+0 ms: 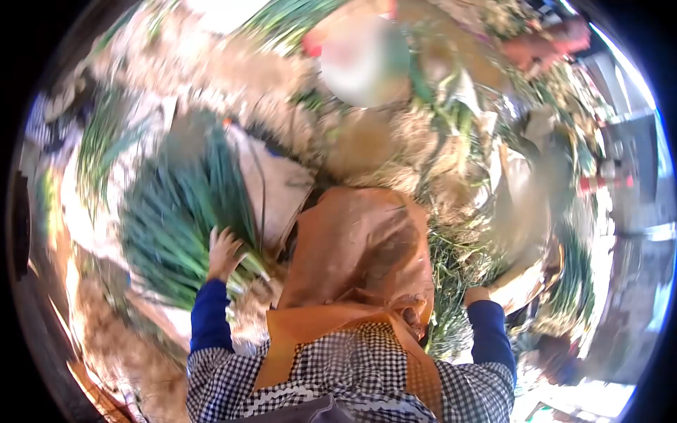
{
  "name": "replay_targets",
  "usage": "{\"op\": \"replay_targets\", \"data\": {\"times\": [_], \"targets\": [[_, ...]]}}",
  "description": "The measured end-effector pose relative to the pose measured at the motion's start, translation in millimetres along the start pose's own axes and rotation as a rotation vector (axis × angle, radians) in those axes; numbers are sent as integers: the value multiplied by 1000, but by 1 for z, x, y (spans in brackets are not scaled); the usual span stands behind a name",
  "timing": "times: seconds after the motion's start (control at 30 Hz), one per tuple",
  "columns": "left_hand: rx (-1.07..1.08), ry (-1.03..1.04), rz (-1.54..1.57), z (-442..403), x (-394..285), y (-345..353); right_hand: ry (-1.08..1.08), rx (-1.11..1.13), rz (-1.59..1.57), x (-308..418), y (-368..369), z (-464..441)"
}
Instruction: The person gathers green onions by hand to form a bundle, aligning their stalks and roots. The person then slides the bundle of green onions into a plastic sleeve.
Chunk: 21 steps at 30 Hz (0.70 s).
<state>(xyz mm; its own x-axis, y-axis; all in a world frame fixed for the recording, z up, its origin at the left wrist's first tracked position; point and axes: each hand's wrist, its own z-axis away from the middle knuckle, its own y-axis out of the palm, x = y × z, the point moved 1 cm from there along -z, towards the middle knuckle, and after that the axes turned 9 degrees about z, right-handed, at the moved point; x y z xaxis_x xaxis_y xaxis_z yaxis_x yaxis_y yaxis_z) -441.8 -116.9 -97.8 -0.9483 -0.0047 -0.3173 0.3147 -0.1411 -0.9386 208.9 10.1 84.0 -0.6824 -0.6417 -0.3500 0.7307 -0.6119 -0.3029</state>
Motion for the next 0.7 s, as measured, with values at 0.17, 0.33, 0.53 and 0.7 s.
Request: {"op": "replay_targets", "data": {"times": [0.17,0.33,0.53,0.7], "targets": [[-48,-81,31,39,20,7,147,-799,-674,0,-55,-48],[-249,-106,87,12,12,-29,183,-1412,-1176,-41,-220,-62],[-493,4,384,-41,-68,-61,-327,-982,-1465,-61,-287,-129],[-408,34,772,-134,-137,-64,32,-1289,-1442,-10,-248,-86]]}}
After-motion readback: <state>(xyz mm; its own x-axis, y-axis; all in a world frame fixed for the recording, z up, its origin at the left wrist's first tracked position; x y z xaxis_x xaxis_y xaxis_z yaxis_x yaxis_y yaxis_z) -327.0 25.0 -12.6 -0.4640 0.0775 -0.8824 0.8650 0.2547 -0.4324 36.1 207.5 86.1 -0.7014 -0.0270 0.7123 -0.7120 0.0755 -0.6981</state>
